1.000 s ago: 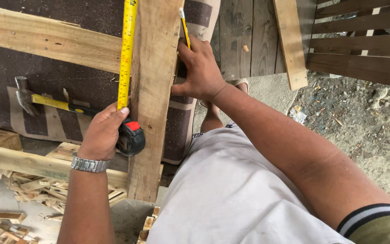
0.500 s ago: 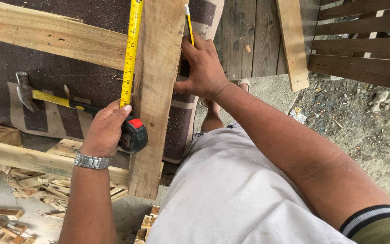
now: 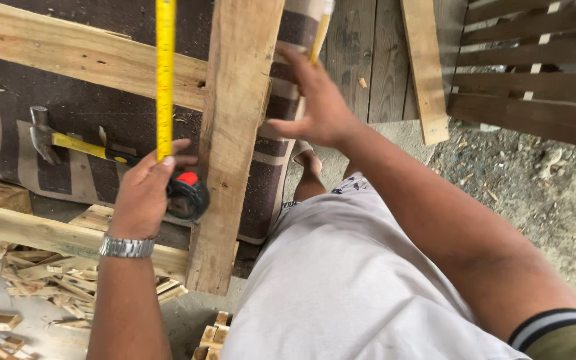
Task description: The person hammers nails into a wooden frame, measures and marks the wood with a tape measure and pencil, and continues hammering nails at marked locations. The person handles nails, a hammer, a tape measure, and a pencil while working on the wooden frame.
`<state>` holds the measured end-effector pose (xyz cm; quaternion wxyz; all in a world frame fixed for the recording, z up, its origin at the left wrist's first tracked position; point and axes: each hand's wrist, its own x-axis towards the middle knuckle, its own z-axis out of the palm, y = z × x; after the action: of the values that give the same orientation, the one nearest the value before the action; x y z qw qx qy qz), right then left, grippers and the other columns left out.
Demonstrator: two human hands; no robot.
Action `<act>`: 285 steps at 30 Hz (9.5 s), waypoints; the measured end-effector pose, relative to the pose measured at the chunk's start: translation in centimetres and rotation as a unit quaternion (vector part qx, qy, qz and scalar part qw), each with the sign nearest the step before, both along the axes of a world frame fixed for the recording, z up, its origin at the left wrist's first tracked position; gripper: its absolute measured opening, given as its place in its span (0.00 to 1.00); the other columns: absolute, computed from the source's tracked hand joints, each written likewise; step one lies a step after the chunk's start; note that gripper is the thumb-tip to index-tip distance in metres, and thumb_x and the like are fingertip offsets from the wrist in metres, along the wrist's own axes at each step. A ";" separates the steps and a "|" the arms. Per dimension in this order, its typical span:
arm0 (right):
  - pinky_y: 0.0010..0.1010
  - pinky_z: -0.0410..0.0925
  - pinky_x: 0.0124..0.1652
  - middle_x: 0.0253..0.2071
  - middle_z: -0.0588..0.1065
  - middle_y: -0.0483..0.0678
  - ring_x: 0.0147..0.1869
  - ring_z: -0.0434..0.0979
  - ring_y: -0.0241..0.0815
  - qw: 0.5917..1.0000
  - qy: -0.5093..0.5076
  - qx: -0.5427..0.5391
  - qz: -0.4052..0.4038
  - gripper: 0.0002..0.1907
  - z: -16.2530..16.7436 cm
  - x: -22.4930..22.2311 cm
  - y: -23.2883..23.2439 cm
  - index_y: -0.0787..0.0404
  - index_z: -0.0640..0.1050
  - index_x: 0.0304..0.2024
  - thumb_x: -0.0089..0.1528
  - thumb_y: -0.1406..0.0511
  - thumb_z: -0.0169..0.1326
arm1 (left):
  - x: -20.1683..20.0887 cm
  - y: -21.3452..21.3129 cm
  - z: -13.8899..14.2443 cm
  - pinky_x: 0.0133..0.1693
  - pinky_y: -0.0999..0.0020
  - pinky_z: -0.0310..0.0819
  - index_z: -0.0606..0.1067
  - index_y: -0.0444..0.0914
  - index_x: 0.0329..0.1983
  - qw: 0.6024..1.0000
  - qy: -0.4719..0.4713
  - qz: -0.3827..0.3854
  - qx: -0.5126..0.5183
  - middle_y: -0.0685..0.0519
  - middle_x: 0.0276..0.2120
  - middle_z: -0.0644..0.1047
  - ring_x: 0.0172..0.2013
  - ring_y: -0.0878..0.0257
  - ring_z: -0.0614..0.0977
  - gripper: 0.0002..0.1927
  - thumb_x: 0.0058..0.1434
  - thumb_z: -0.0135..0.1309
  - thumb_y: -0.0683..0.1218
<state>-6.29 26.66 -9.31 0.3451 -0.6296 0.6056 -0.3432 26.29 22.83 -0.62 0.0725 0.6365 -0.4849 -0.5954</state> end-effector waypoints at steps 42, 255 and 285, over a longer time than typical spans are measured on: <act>0.27 0.73 0.23 0.30 0.76 0.44 0.23 0.73 0.34 0.867 -0.335 0.355 -0.098 0.14 -0.9 -4.5 -8.7 0.58 0.77 0.49 0.70 0.57 0.48 | -9.2 16.2 2.6 0.33 0.59 0.75 0.81 0.38 0.36 0.966 -0.241 0.049 -0.085 0.47 0.26 0.82 0.28 0.52 0.84 0.14 0.67 0.52 0.52; 0.33 0.69 0.41 0.26 0.74 0.42 0.33 0.76 0.36 0.896 -0.324 0.269 -0.139 0.16 -7.1 -9.1 -11.1 0.57 0.76 0.33 0.65 0.53 0.56 | -8.3 17.1 1.2 0.32 0.66 0.72 0.82 0.40 0.41 0.977 -0.193 0.075 0.052 0.52 0.25 0.82 0.26 0.63 0.80 0.14 0.68 0.50 0.52; 0.52 0.56 0.68 0.65 0.64 0.58 0.71 0.60 0.59 0.983 0.106 -0.105 0.109 0.51 -6.2 -0.1 -2.1 0.60 0.64 0.69 0.53 0.48 0.72 | -7.3 3.7 -1.0 0.35 0.72 0.66 0.76 0.35 0.37 0.985 -0.077 0.062 -0.143 0.59 0.27 0.73 0.31 0.72 0.70 0.15 0.77 0.48 0.49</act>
<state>-6.34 24.56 -15.55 0.2462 -0.7572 0.5270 -0.2971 19.00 26.49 -1.63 0.1618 0.6922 -0.5294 -0.4631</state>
